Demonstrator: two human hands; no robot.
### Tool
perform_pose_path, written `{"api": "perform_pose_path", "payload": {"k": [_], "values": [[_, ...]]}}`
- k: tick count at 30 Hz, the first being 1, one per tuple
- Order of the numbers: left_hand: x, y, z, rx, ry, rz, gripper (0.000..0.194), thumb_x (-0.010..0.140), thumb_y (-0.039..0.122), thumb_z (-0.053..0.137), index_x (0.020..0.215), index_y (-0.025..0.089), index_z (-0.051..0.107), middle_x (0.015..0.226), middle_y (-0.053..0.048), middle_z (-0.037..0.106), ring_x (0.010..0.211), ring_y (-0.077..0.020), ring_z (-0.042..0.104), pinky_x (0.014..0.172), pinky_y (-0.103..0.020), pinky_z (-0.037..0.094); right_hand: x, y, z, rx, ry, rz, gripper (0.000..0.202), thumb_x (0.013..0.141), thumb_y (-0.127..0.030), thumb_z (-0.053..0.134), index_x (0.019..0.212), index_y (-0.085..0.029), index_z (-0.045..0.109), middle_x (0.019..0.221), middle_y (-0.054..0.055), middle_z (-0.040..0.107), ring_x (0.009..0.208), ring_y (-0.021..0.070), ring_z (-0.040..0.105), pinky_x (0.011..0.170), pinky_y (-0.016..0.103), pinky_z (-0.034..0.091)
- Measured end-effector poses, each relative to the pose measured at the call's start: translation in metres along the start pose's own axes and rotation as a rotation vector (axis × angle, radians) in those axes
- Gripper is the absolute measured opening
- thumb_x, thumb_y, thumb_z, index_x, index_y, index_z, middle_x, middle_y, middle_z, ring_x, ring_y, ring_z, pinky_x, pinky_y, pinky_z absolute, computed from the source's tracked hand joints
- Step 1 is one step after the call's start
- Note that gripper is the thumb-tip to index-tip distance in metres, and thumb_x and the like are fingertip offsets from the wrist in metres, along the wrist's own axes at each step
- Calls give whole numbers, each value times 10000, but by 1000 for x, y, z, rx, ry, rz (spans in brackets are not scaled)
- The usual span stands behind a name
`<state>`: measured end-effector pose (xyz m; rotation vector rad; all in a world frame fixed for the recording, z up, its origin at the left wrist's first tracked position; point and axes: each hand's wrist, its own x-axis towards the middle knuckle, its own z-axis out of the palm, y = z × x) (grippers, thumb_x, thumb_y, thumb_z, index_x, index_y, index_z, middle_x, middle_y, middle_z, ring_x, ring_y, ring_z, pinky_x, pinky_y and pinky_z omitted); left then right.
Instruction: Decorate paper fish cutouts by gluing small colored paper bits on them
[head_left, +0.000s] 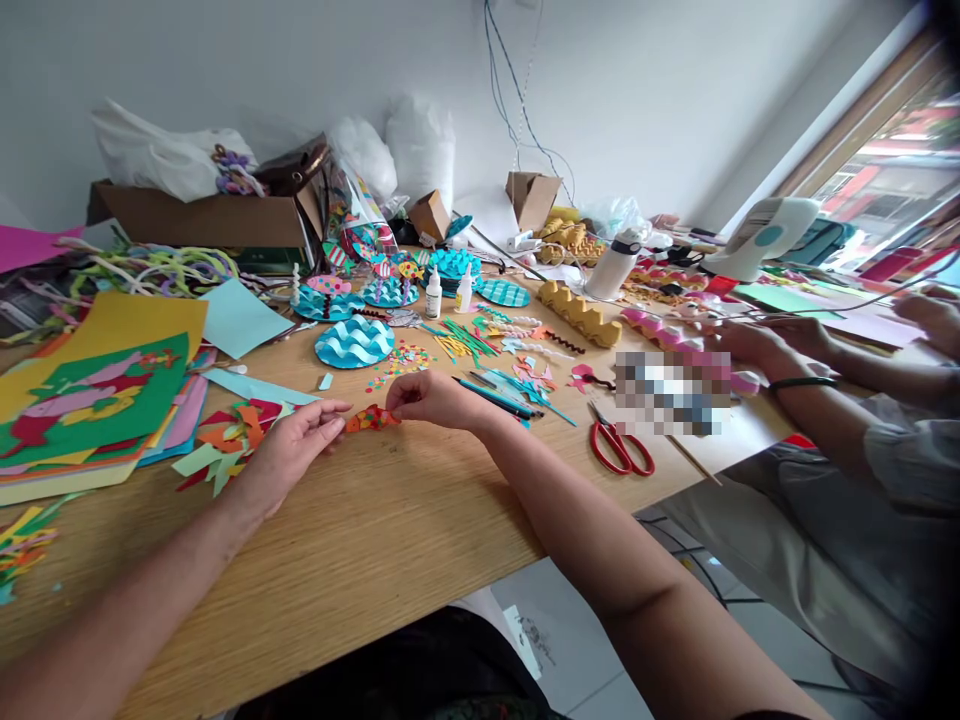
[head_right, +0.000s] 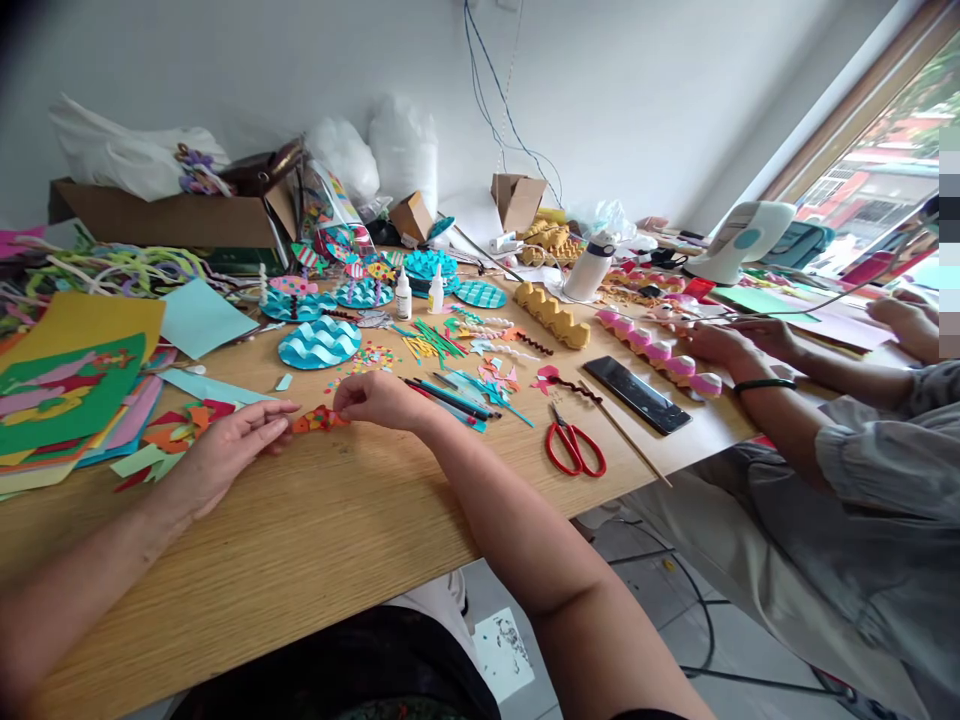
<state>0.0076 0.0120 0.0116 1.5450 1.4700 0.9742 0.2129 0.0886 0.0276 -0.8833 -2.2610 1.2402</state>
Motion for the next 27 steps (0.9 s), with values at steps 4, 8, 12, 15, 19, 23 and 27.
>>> {"api": "perform_pose_path", "payload": {"k": [4, 8, 12, 15, 19, 23, 27], "values": [[0, -1, 0, -153, 3, -74, 427, 667, 440, 636, 996, 168, 612, 805, -23, 622, 712, -152, 563, 650, -274, 466, 0, 0, 0, 234, -18, -6, 76, 656, -139, 602, 727, -117, 586, 650, -35, 560, 609, 65, 477, 607, 206, 369], [0, 0, 0, -186, 10, -82, 335, 622, 419, 668, 845, 170, 642, 821, -12, 607, 673, -127, 529, 633, -260, 448, 1, 1, 1, 380, -16, 28, 112, 635, -151, 622, 736, -115, 590, 645, -40, 561, 589, 52, 469, 572, 193, 355], [-1, 6, 1, -191, 54, -104, 323, 597, 430, 667, 777, 165, 630, 709, 12, 578, 623, -122, 508, 594, -255, 436, 1, 2, 2, 445, -13, 63, 123, 628, -142, 618, 745, -120, 590, 645, -41, 567, 567, 45, 467, 518, 179, 339], [-2, 11, 0, -229, 61, -120, 301, 585, 417, 683, 739, 166, 619, 707, 14, 582, 610, -112, 507, 578, -240, 437, -1, 0, 3, 454, -8, 94, 117, 626, -131, 609, 740, -127, 579, 629, -45, 564, 554, 45, 480, 508, 177, 358], [-3, 13, 1, -287, 58, -120, 288, 583, 417, 689, 687, 167, 591, 937, -26, 623, 604, -97, 534, 564, -243, 460, -3, -6, 4, 413, 12, 142, 95, 642, -125, 592, 733, -130, 566, 601, -44, 563, 524, 39, 472, 494, 170, 360], [-2, 13, 0, -296, 65, -92, 310, 576, 437, 684, 633, 162, 553, 903, -40, 640, 626, -121, 579, 585, -268, 488, -1, -5, 7, 411, 46, 176, 93, 634, -142, 593, 721, -132, 562, 611, -31, 579, 541, 53, 503, 491, 179, 367], [-2, 15, -8, -272, 63, -91, 300, 587, 430, 681, 633, 163, 553, 671, -18, 628, 599, -141, 596, 568, -270, 492, 1, 1, 8, 429, 68, 195, 105, 614, -147, 597, 712, -141, 560, 575, -32, 566, 538, 65, 514, 489, 187, 365]]}}
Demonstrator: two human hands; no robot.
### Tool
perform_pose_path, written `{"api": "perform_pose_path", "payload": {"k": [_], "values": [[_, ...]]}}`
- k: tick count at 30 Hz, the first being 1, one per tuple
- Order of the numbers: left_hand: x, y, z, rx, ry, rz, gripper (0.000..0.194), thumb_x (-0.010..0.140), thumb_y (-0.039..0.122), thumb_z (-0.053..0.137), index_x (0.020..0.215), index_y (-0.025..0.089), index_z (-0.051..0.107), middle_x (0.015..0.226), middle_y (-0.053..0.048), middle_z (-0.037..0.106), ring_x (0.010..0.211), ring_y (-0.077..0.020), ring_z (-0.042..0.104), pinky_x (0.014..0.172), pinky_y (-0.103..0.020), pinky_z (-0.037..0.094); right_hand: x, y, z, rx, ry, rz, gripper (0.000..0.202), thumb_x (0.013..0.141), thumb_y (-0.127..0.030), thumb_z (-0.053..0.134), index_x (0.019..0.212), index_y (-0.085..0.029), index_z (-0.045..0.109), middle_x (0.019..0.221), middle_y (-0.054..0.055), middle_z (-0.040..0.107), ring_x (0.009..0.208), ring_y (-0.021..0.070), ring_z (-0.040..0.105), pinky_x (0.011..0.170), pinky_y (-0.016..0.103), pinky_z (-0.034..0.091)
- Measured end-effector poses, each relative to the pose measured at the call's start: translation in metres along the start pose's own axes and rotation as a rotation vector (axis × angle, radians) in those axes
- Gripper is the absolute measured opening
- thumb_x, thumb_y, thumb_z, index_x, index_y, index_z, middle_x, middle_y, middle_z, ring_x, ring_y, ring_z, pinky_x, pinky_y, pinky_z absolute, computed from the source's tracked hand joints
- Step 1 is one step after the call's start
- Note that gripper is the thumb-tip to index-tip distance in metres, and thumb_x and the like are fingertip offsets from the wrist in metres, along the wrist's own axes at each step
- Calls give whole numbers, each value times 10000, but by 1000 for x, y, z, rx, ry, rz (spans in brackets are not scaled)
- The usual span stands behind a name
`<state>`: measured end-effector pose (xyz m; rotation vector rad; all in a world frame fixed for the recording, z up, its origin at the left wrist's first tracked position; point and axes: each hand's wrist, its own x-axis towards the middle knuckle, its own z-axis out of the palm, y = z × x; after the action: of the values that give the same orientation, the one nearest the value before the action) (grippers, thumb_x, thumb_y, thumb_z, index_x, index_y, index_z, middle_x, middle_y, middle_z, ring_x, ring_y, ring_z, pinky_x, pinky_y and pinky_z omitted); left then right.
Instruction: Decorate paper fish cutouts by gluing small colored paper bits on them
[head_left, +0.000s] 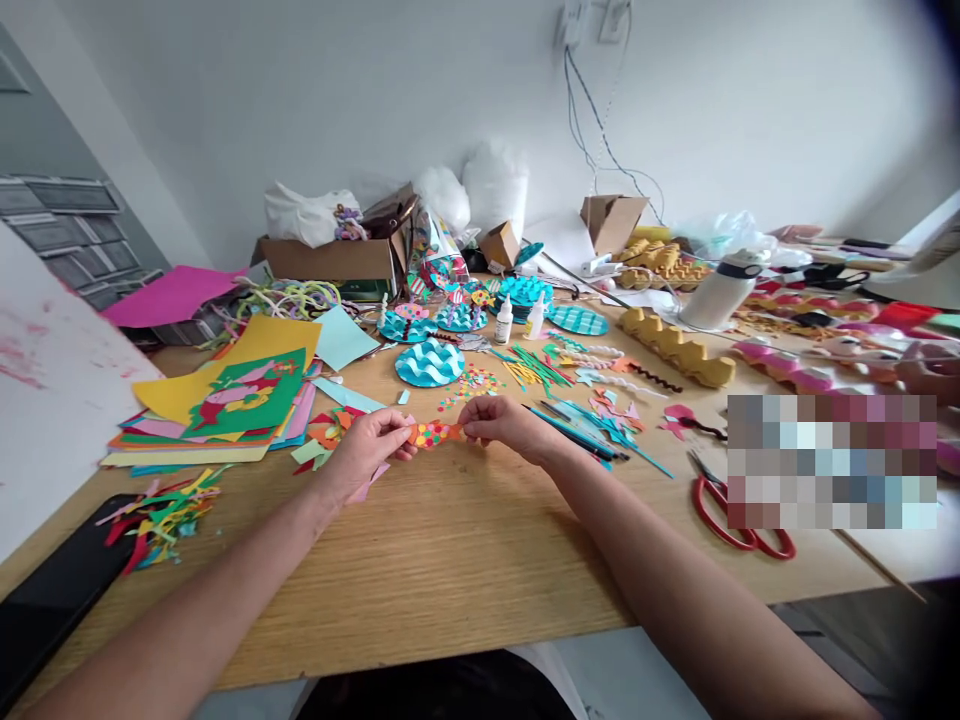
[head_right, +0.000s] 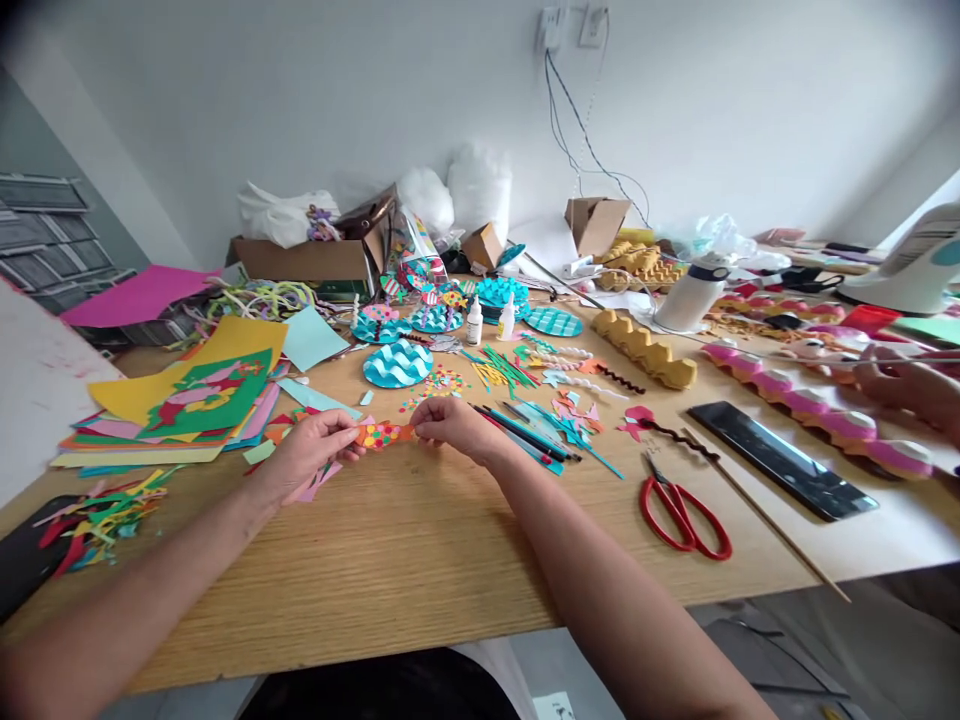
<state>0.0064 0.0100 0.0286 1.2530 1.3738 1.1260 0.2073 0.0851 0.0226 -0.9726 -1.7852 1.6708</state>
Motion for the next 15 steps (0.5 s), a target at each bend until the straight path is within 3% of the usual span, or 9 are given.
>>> {"api": "perform_pose_path", "payload": {"k": [5, 10, 15], "values": [[1, 15, -32, 65, 36, 22, 295, 609, 430, 673, 666, 162, 562, 624, -14, 632, 620, -150, 614, 575, -261, 489, 2, 4, -6, -55, 48, 2, 108, 617, -161, 587, 723, -141, 573, 564, -32, 553, 515, 61, 496, 499, 195, 368], [10, 28, -91, 168, 167, 46, 315, 592, 414, 714, 665, 157, 547, 568, 24, 602, 578, -127, 590, 570, -242, 476, 2, 5, -6, -99, 44, -11, 92, 626, -172, 564, 715, -149, 570, 558, -36, 537, 521, 67, 483, 516, 207, 371], [15, 41, -150, 265, 286, 12, 221, 725, 317, 645, 750, 139, 517, 569, 63, 598, 579, -78, 569, 588, -179, 449, 3, 9, -4, -153, 25, -46, 72, 633, -190, 550, 698, -160, 562, 554, -47, 512, 516, 70, 464, 509, 213, 345]]}}
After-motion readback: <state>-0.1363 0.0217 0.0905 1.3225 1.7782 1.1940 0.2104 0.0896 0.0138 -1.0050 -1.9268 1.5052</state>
